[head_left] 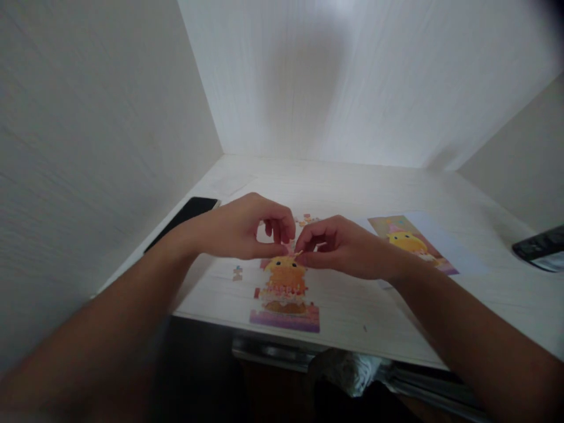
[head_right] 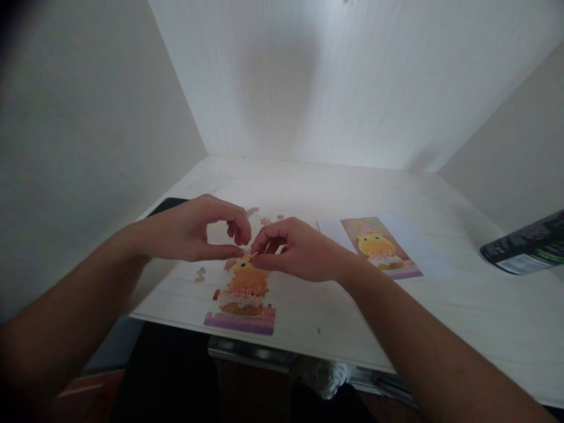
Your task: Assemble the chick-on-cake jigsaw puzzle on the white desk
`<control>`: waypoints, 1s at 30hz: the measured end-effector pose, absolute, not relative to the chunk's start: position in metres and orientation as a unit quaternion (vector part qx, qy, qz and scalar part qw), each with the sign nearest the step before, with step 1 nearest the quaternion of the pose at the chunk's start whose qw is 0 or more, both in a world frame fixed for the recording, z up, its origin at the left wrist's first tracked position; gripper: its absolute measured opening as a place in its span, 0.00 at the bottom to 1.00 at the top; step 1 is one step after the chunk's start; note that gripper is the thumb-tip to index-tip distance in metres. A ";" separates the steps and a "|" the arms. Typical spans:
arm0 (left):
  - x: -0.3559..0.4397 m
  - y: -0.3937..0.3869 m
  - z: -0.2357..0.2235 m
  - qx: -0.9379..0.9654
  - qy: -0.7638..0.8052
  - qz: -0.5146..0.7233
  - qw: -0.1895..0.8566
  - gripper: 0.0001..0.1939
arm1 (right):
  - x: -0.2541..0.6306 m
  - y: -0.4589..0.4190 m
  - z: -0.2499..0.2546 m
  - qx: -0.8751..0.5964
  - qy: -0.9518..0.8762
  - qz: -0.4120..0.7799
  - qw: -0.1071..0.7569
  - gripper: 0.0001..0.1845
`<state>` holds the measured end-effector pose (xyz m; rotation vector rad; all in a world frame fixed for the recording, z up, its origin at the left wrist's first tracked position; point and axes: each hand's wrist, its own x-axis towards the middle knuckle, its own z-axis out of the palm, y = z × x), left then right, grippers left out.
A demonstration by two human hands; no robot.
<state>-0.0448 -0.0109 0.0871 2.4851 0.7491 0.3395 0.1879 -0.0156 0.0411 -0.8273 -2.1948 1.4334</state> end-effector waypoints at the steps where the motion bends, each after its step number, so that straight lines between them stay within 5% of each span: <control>1: -0.047 -0.022 0.087 0.910 0.293 0.149 0.253 0.08 | 0.187 -0.015 0.039 -0.296 -0.771 0.523 0.209 0.11; 17: -0.054 -0.095 0.033 0.865 0.330 0.357 0.120 0.12 | 0.172 -0.027 0.031 -0.224 -0.764 0.571 0.199 0.10; 30: -0.060 -0.103 0.026 0.875 0.324 0.347 0.096 0.14 | 0.170 -0.026 0.031 -0.214 -0.757 0.583 0.205 0.12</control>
